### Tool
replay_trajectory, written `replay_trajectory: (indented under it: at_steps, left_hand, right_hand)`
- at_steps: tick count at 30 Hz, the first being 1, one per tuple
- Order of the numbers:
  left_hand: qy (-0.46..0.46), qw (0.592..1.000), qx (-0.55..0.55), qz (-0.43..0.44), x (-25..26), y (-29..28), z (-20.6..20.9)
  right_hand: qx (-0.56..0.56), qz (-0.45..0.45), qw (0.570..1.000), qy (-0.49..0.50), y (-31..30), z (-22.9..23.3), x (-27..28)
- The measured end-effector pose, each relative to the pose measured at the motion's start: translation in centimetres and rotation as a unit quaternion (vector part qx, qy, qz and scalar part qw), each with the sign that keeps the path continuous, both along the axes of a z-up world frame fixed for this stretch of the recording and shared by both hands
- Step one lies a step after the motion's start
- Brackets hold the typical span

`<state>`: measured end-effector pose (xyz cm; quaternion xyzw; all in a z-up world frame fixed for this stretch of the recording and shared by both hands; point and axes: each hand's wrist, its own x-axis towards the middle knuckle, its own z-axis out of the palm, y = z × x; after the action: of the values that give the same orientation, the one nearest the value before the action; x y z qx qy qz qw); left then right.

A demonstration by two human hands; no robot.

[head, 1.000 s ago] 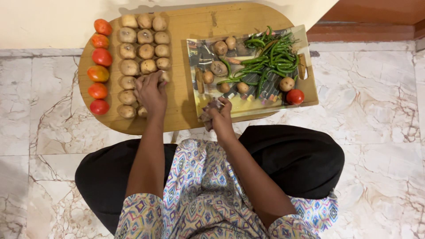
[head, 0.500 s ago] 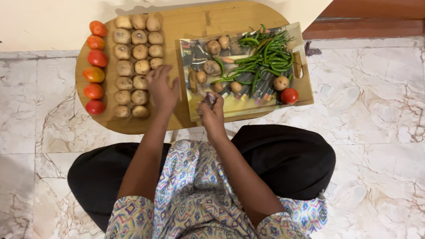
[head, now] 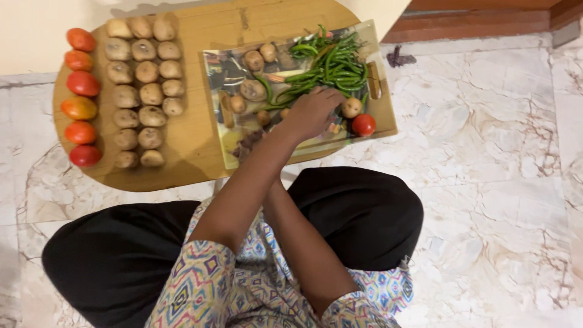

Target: The person sits on the floor and uses a cloth to wipe and clean potatoes one by one. They pick up each potato, rub it with the cloth, and place it on a tray. The person also briefly moves a tomato on the tray.

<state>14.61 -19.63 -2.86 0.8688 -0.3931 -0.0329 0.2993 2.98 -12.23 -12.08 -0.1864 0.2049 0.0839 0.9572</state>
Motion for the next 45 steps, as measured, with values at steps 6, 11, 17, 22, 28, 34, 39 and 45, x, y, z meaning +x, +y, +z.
replay_trajectory:
  at_steps: [6,11,17,22,28,34,39,45]
  left_hand:
    - [-0.162,0.978,0.111,-0.072,-0.8,-4.5,-2.2]
    - [-0.087,0.980,0.174,-0.048,-0.3,-5.7,-2.3]
    - [-0.043,0.993,0.109,0.008,0.3,-1.6,0.3]
    - [0.063,0.988,-0.061,0.131,-0.2,4.0,5.3]
    - [0.027,0.952,-0.238,0.192,-5.8,14.3,7.8]
    - [0.230,0.873,-0.312,0.296,-12.0,22.6,3.8]
    - [0.322,0.794,-0.408,0.317,-14.3,25.1,-0.6]
    - [0.334,0.784,-0.438,0.285,-14.0,22.8,-3.3]
  right_hand:
    - [0.035,-0.026,0.999,0.016,-1.9,0.1,-1.2]
    - [0.042,-0.040,0.998,0.029,-2.8,0.8,-1.3]
    - [0.015,-0.071,0.996,0.048,-2.1,2.8,0.0]
    - [-0.105,-0.064,0.989,0.084,-1.4,5.7,1.8]
    - [-0.272,-0.061,0.956,0.087,-1.9,7.7,2.6]
    - [-0.260,-0.059,0.964,0.018,-0.7,7.1,2.3]
    - [-0.234,-0.004,0.972,-0.039,-0.2,6.6,1.5]
    - [-0.268,0.067,0.960,-0.042,0.3,7.6,0.3]
